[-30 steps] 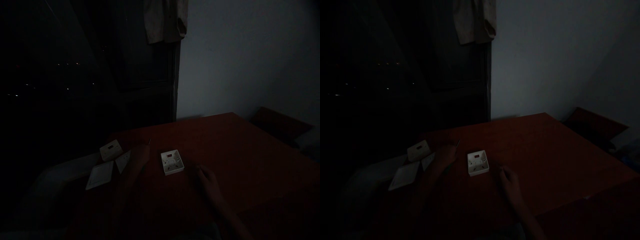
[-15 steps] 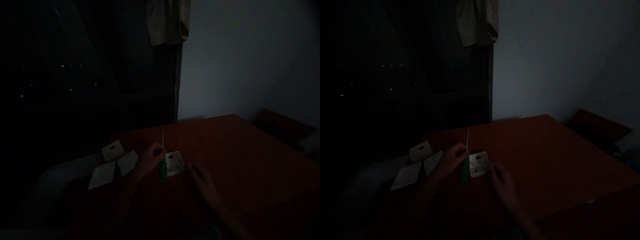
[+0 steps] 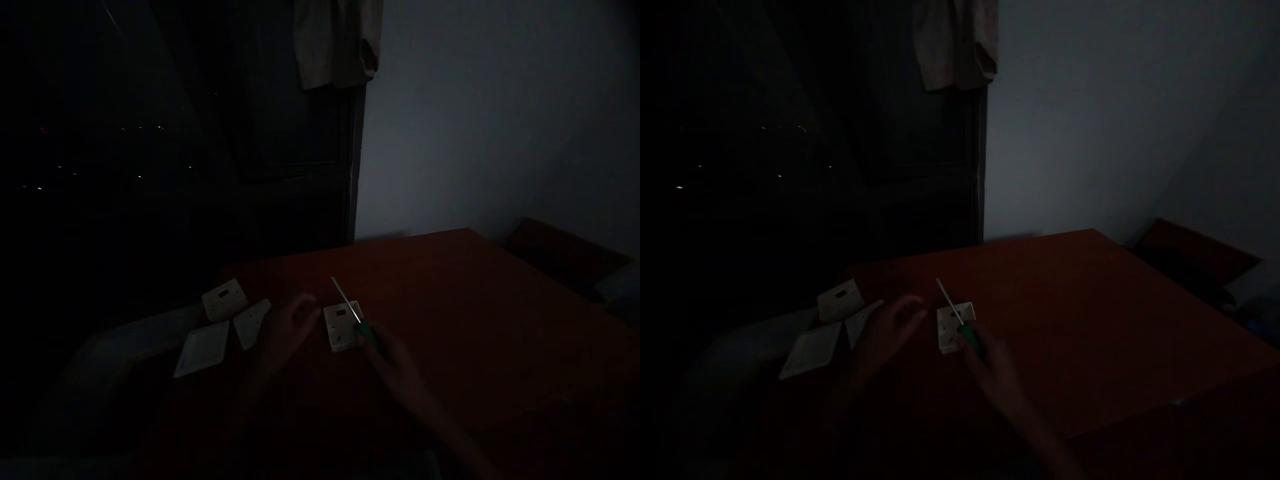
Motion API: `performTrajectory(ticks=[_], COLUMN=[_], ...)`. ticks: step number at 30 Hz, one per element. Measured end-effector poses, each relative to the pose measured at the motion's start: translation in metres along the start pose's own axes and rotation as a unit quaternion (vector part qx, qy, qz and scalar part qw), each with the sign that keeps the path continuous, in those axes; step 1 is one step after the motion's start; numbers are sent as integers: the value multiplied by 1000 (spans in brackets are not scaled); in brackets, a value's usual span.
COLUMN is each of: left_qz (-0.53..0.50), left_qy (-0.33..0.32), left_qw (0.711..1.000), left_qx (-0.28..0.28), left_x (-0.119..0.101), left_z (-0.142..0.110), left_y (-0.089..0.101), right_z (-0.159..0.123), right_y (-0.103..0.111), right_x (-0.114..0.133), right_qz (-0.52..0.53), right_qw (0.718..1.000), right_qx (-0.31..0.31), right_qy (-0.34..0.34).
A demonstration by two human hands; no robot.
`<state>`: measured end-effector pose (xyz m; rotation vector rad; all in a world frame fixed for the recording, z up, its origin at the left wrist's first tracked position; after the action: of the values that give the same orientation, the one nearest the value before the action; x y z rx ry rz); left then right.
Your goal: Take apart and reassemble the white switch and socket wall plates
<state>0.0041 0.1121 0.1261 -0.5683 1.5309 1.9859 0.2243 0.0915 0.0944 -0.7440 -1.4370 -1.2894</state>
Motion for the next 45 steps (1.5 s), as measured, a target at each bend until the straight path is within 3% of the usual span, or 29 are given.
performTrajectory(ticks=[3, 8, 14, 21, 25, 29, 34, 38, 45], left_qz=[177, 306, 323, 315, 313, 300, 269, 213, 172], left_qy=[-23, 22, 73, 75, 51, 41, -2, -31, -18], left_qw=[984, 948, 927, 931, 940, 948, 956, 966, 969], left_qx=[-11, 83, 175, 167, 129, 101, 118, 145, 174], left_x=[36, 77, 87, 98, 104, 93, 49, 17, -1], left_z=[4, 2, -2, -4, -4, -4, -10, -18, -24], left_y=[27, 48, 46, 42, 38, 33, 14, -10, -33], right_z=[-2, -4, -8, -10, -9, -9, -2, 14, 32], right_y=[13, 25, 24, 27, 26, 26, 27, 25, 20], right_x=[-9, -24, -37, -44, -44, -44, -45, -42, -47], right_qz=[2, -6, 1, -7, -15, -33, -48, -132, -178], right_qw=[999, 994, 990, 991, 991, 992, 993, 986, 980], right_qx=[-19, -42, -43, -56, -39, -34, -33, -30, -7], right_qy=[-35, -102, -133, -123, -124, -121, -106, -100, -90])
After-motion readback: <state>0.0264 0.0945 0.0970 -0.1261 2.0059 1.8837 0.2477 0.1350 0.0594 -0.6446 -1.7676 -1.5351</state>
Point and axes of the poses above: each hand's wrist, its own z-axis towards the middle knuckle, its own y-axis out of the back of the hand, x = y × z, the point moved 2 cm from there along z, towards the middle knuckle, and after that the axes turned 1 degree about -z, right-handed, at the moved point
